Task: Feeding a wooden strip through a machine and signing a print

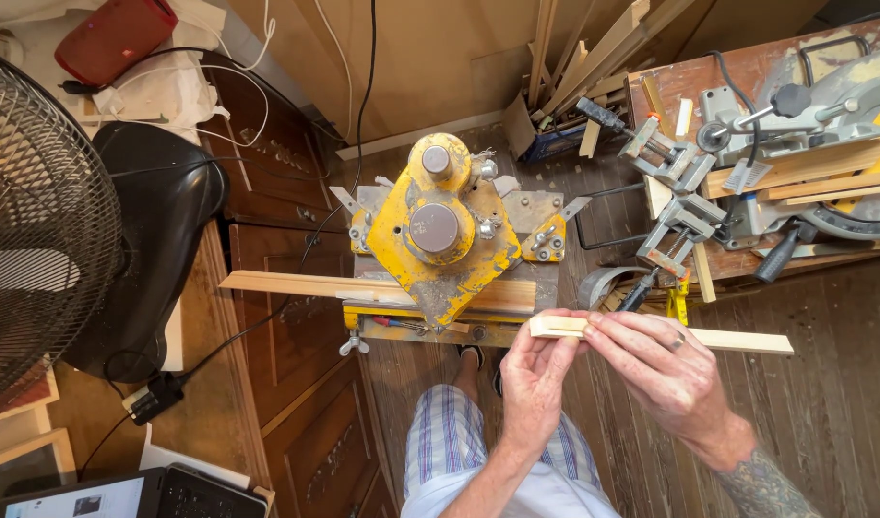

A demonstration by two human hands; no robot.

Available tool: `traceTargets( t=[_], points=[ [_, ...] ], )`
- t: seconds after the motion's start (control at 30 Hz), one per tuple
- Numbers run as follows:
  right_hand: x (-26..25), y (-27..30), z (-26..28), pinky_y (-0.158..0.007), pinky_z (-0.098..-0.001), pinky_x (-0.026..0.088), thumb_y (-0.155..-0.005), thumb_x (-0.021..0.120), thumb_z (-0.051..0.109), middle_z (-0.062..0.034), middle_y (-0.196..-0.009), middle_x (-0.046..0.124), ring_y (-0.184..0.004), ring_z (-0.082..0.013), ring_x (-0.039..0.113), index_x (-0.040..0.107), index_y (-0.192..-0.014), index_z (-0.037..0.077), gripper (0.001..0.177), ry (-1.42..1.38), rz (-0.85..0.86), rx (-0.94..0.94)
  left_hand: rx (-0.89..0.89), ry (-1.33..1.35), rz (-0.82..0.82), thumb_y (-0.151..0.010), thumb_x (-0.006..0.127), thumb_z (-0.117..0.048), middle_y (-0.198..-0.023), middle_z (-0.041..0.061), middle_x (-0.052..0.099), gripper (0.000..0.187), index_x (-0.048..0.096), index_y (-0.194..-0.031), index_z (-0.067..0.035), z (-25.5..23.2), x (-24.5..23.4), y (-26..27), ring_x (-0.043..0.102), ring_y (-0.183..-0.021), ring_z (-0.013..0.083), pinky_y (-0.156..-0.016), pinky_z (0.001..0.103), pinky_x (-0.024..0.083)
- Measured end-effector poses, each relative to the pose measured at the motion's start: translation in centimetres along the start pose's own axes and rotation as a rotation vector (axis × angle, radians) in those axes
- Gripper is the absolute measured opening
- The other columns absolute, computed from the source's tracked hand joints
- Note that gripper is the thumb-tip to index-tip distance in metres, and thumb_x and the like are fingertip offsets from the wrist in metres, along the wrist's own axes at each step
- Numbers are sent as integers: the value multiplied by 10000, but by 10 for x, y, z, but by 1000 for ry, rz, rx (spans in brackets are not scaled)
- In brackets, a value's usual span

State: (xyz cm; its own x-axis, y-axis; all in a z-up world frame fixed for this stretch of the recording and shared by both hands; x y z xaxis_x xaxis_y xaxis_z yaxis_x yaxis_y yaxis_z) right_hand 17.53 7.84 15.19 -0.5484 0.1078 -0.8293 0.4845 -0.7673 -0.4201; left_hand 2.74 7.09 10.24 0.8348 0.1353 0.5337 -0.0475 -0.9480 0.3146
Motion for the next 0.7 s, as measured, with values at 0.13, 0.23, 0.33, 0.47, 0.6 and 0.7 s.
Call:
traceTargets(
  t=[0.13,0.23,0.33,0.47,0.6,0.7],
  points=[
    [12,5,-4,-969,-436,563,-1046,514,106,-103,-1299,695,-1168,-286,680,675,-1267,28,284,-1,10,10,-28,19,-31,-1005,638,-173,-1220,196,707,310,590,-1249,12,13,-7,-5,694,-1137,234,-999,351,603],
    [18,6,-7,-968,-438,558,-1046,519,104,-94,-1320,690,-1182,-282,675,669,-1283,34,289,8,24,19,-63,54,-70,-995,643,-143,-1204,199,713,288,604,-1229,21,18,-10,-8,695,-1134,232,-1003,353,603],
    [22,6,-8,-976,-439,550,-1046,523,86,-99,-1321,688,-1191,-284,677,668,-1283,32,283,8,21,19,-83,63,-86,-987,652,-160,-1232,202,709,335,594,-1260,24,25,-14,-10,691,-1156,234,-1009,349,597],
    [30,9,-14,-996,-437,544,-1033,543,71,-99,-1327,683,-1195,-287,671,659,-1294,29,288,-33,48,36,-80,85,-102,-980,663,-180,-1219,208,710,356,594,-1261,27,33,-18,-15,692,-1143,234,-1007,348,593],
    [48,4,-15,-1035,-443,507,-962,633,73,-129,-1341,667,-1177,-311,646,626,-1325,4,369,-81,112,149,-152,102,-242,-959,669,-189,-1232,179,722,379,624,-1272,21,55,-28,-23,702,-1113,199,-980,305,590],
    [65,2,-18,-927,-382,575,-967,636,145,-100,-1220,731,-1144,-234,691,731,-1211,106,265,-105,168,365,-147,-64,-228,-1044,612,-186,-1265,253,689,449,520,-1385,92,70,-43,-32,710,-1080,188,-954,285,604]
  ],
)
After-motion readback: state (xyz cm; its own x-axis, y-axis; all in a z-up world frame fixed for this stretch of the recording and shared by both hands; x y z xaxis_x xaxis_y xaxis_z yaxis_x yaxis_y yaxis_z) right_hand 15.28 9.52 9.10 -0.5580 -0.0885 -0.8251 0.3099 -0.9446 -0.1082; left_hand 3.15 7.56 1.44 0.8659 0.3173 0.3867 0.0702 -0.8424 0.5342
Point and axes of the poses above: each hand's wrist, its own y-axis away from the middle knuckle, its own x-axis out of the palm, z = x × y, the point moved 3 cm from there along -y, towards the middle knuckle
